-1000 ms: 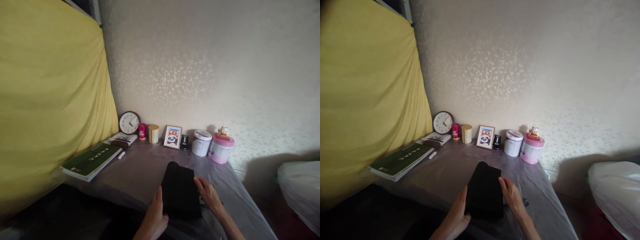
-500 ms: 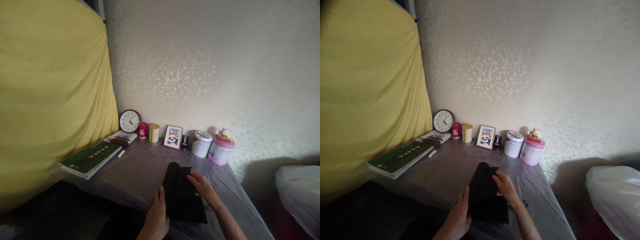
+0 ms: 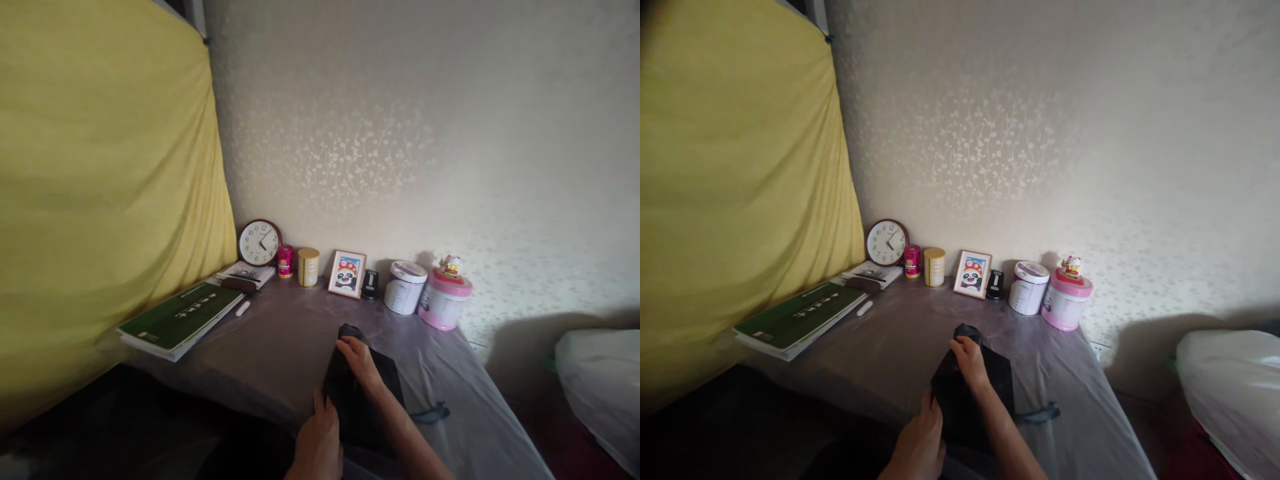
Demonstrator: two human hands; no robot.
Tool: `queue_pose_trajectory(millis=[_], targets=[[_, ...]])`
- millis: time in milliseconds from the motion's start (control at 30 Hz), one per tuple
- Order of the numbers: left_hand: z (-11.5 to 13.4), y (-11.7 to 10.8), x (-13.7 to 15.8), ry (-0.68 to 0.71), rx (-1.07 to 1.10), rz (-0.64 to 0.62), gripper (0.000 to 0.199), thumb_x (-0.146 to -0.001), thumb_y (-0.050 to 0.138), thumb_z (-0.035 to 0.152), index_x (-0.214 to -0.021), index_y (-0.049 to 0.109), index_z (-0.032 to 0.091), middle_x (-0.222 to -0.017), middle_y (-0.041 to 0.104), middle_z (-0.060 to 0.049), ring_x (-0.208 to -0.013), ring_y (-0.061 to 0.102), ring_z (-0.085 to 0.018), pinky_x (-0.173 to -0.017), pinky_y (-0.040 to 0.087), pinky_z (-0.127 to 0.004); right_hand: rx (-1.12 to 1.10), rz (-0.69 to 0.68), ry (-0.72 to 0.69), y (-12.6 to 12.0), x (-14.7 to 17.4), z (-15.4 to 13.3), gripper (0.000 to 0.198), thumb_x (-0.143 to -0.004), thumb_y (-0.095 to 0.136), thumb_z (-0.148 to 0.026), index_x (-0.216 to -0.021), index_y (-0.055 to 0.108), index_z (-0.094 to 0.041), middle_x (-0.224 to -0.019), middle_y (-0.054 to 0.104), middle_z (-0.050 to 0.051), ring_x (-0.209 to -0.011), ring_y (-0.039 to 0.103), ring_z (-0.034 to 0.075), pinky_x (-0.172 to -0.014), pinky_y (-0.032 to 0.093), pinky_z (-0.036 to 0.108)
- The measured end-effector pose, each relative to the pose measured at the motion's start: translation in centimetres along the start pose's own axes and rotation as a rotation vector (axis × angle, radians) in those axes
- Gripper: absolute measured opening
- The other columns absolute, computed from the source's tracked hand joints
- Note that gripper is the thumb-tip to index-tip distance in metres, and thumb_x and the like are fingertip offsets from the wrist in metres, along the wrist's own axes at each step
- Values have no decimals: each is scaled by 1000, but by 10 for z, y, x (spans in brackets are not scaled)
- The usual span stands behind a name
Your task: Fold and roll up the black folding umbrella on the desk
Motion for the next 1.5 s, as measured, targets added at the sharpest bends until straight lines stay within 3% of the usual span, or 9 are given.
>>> queue_pose_trajectory(millis=[133,267,400,533,700,867,1067,1267,1500], targets=[[-7,-1,2,64,-2,25,75,-68,48,1,-138,22,7,-146,20,-24,-103,60,-24,-88,48,-32,231,-4,-24,4,-5,9,29,-75,53,-38,-92,64,-17,-70,68,2,-62,63,18,-50,46,26],[-15,-7,11,94,-19,17,73,-71,52,14,-137,24,7,-139,36,-22,-107,58,-26,-86,49,-32,342,-98,-96,11,-2,4,27,-83,45,-37,-92,62,-18,-64,68,1,-57,63,15,-54,46,25],[-15,-13,13,140,-107,169,61,-74,52,25,-131,39,10,-139,38,-20,-123,42,-32,-100,38,-43,339,-173,-186,17,8,-9,29,-88,37,-36,-82,60,-20,-65,69,-1,-59,63,13,-58,45,22],[-3,-3,2,287,-118,252,74,-66,56,24,-136,32,16,-145,29,-15,-132,29,-33,-107,28,-49,414,-200,-282,20,17,-17,28,-89,38,-32,-88,63,-21,-71,70,0,-64,64,13,-63,45,22],[-9,19,-17,206,-110,148,93,-54,59,11,-139,24,13,-147,19,-20,-133,25,-36,-106,29,-47,540,-217,-494,21,34,-24,26,-89,42,-31,-94,67,-25,-84,71,0,-82,62,15,-76,45,26],[-9,17,-16,99,-100,69,90,-60,49,0,-141,14,19,-147,22,-18,-133,28,-31,-104,30,-43,630,-168,-637,10,26,-20,26,-89,45,-32,-91,70,-26,-98,71,2,-99,58,19,-90,41,34],[-7,11,-11,7,-69,31,83,-68,39,-4,-140,12,27,-143,33,-15,-129,35,-28,-103,30,-38,683,-115,-644,-3,-21,0,30,-91,40,-29,-96,69,-24,-105,69,3,-113,51,21,-101,32,42],[-7,11,-10,15,-18,-23,102,-55,48,-8,-140,3,27,-144,30,-16,-128,35,-30,-103,32,-38,753,-107,-602,-5,-51,5,34,-92,34,-25,-96,68,-23,-104,69,3,-103,58,17,-95,39,33],[0,19,-11,11,-157,104,82,-72,32,-9,-139,10,32,-139,37,-14,-120,45,-32,-99,37,-44,741,166,-508,-32,-50,13,31,-89,37,-28,-102,64,-17,-111,64,11,-107,54,24,-96,37,39]])
Point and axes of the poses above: each hand's wrist, its own x-axis away from the middle knuckle, its own y-axis out of the palm, z = x × y, the point moved 7 cm from there along -x, towards the middle knuckle
